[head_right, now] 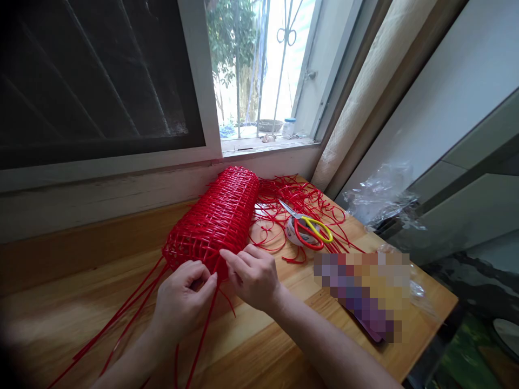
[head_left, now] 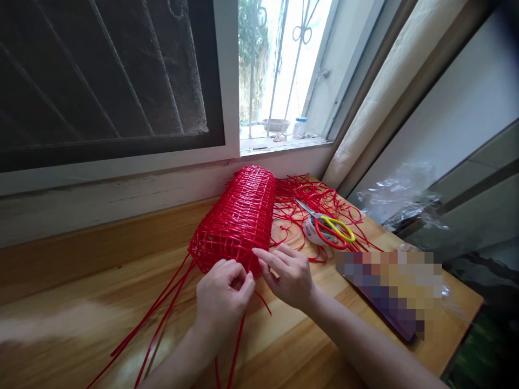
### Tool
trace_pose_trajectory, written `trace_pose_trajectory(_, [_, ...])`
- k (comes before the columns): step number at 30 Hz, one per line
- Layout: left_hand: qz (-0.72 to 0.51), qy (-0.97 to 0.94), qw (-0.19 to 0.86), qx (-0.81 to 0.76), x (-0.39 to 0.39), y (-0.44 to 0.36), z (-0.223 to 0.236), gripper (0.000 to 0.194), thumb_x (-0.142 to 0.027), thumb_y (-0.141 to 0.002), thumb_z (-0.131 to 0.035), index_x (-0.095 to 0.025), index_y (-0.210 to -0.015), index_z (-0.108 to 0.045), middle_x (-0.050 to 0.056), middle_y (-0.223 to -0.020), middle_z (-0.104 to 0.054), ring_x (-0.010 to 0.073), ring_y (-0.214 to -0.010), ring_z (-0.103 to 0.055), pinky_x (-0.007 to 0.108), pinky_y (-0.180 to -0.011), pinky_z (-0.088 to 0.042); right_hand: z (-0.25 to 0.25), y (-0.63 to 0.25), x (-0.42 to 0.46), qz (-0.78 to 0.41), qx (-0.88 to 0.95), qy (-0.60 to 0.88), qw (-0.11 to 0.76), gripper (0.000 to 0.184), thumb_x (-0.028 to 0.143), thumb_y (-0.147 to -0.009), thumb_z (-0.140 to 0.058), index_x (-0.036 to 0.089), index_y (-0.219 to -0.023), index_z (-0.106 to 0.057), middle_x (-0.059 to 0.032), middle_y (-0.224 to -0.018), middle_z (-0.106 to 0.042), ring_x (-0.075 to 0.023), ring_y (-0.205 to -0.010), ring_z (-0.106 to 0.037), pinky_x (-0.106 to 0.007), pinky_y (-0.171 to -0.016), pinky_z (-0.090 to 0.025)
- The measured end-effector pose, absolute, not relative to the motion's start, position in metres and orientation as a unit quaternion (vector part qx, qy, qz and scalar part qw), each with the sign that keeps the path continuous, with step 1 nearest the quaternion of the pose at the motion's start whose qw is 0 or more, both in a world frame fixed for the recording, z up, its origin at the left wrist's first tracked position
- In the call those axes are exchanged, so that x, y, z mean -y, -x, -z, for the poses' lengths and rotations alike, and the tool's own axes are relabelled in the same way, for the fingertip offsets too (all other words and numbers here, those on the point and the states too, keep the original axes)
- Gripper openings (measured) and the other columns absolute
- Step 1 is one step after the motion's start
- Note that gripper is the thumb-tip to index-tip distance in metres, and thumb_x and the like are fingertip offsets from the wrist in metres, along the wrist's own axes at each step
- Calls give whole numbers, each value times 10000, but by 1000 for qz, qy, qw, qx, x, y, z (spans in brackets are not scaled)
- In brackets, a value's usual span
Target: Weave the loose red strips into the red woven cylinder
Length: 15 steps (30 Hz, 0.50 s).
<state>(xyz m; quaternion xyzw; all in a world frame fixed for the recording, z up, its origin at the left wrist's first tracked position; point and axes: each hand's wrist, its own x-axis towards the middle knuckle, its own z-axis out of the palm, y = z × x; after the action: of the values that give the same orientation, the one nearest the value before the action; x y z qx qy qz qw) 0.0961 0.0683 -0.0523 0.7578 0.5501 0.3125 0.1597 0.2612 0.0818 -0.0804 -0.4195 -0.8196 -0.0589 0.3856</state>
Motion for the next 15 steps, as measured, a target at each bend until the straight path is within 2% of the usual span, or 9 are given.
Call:
trace_pose_trajectory(3, [-320,-757,158,-548,-68,-97,52,281,-264,-786,-509,-190,-522,-443,-20,-537,-503,123,-559,-471,237,-553,-342,83,-261,-79,86,839,398,362,287,200,-834,-522,183,-1106,-610,-37,-663,-639,-170,-618,-521,-322,-617,-411])
trace_pose_trajectory(7, [-327,-765,150,-535,-65,-99,51,289,-312,-816,-506,-188,-558,-551,3,-573,-573,136,-593,-505,250,-591,-366,86,-261,-78,126,825,393,387,273,202,-830,-555,164,-1094,-613,-16,-575,-599,-157,-561,-467,-309,-563,-360])
trace_pose_trajectory(9, [-318,-763,170,-536,-63,-99,49,257,-359,-818,-509,-199,-674,-649,16,-629,-624,146,-621,-539,259,-613,-381,87,-262,-79,129,817,390,405,294,184,-833,-550,156,-1122,-597,-11,-568,-597,-154,-554,-463,-306,-554,-350])
trace_pose_trajectory(11, [-280,-750,228,-555,-61,-99,46,296,-418,-800,-522,-205,-926,-684,15,-632,-632,151,-589,-552,263,-577,-380,88,-263,-80,131,812,390,414,309,164,-837,-535,158,-1141,-586,-7,-571,-602,-152,-549,-466,-305,-552,-350])
trace_pose_trajectory(13, [-234,-723,336,-557,-58,-99,44,504,-454,-778,-530,-180,-1200,-560,-14,-567,-588,144,-520,-531,253,-504,-352,89,-263,-81,138,807,393,418,313,150,-831,-539,172,-1139,-590,2,-554,-596,-149,-539,-462,-302,-545,-349])
trace_pose_trajectory(15, [-204,-684,461,-528,-56,-100,44,699,-472,-782,-499,-158,-1381,-322,-58,-502,-522,135,-444,-490,243,-446,-327,89,-263,-81,143,805,398,416,318,134,-814,-559,172,-1128,-596,4,-544,-595,-149,-538,-457,-303,-545,-351])
